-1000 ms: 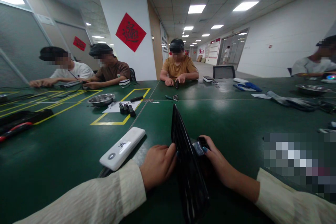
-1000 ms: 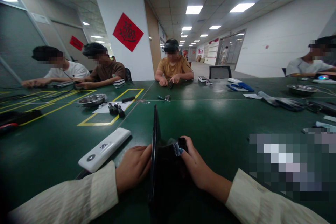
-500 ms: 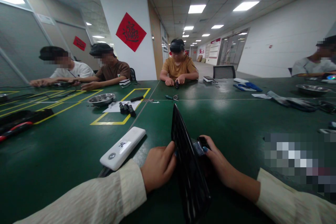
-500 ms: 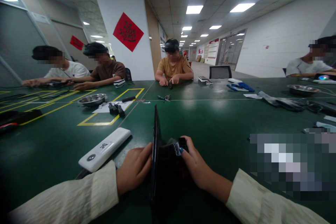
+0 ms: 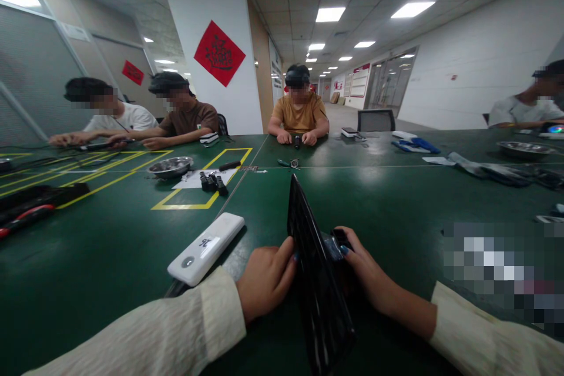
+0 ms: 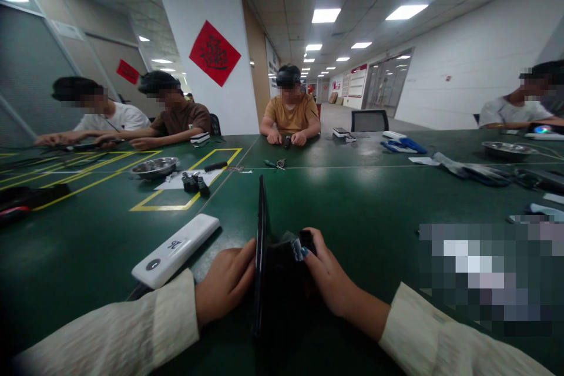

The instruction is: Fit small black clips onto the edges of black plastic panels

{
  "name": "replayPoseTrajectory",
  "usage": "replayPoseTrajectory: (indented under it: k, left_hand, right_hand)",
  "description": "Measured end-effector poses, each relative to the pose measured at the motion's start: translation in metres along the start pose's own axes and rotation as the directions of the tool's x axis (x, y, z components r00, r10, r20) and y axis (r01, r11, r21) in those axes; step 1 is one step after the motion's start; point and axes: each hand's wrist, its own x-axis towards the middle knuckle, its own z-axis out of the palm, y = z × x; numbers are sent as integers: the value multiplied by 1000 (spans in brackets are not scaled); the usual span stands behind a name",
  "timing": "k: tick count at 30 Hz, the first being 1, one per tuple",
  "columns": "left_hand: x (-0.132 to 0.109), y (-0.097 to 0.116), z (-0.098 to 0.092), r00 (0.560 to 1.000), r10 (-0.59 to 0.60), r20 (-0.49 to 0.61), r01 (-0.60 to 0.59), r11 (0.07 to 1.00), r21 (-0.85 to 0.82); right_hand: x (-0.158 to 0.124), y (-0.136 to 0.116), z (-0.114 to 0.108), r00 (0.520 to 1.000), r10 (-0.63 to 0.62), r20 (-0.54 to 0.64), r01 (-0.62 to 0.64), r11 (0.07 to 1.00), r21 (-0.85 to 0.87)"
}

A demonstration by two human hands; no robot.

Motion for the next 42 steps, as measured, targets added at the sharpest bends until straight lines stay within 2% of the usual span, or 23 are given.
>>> replayPoseTrajectory:
  k: [4, 9, 14, 32, 37, 42]
  left_hand:
    - [2, 0, -2, 999, -8, 41, 10, 999, -49]
    - [3, 0, -4, 998, -14, 55, 17, 999, -42]
    - [2, -1, -3, 998, 25, 51, -22, 998, -57]
    - [4, 1, -3, 998, 42, 56, -41, 999, -22]
    - [4, 2, -4, 997, 28, 69, -26, 999, -30]
    - [4, 4, -5, 999, -29, 28, 31, 997, -71]
  right_hand:
    - [1, 3, -1, 999, 24, 24, -25, 999, 35]
    - [2, 5, -2, 1000, -19, -10, 20, 999, 39]
    - [1, 1, -1, 1000, 21, 12, -22, 999, 48]
    - [3, 8, -1, 1000, -2, -21, 3, 999, 42]
    - [4, 9, -1, 1000, 9, -15, -8, 999, 51]
    - [4, 7, -1, 1000, -9, -16, 10, 999, 43]
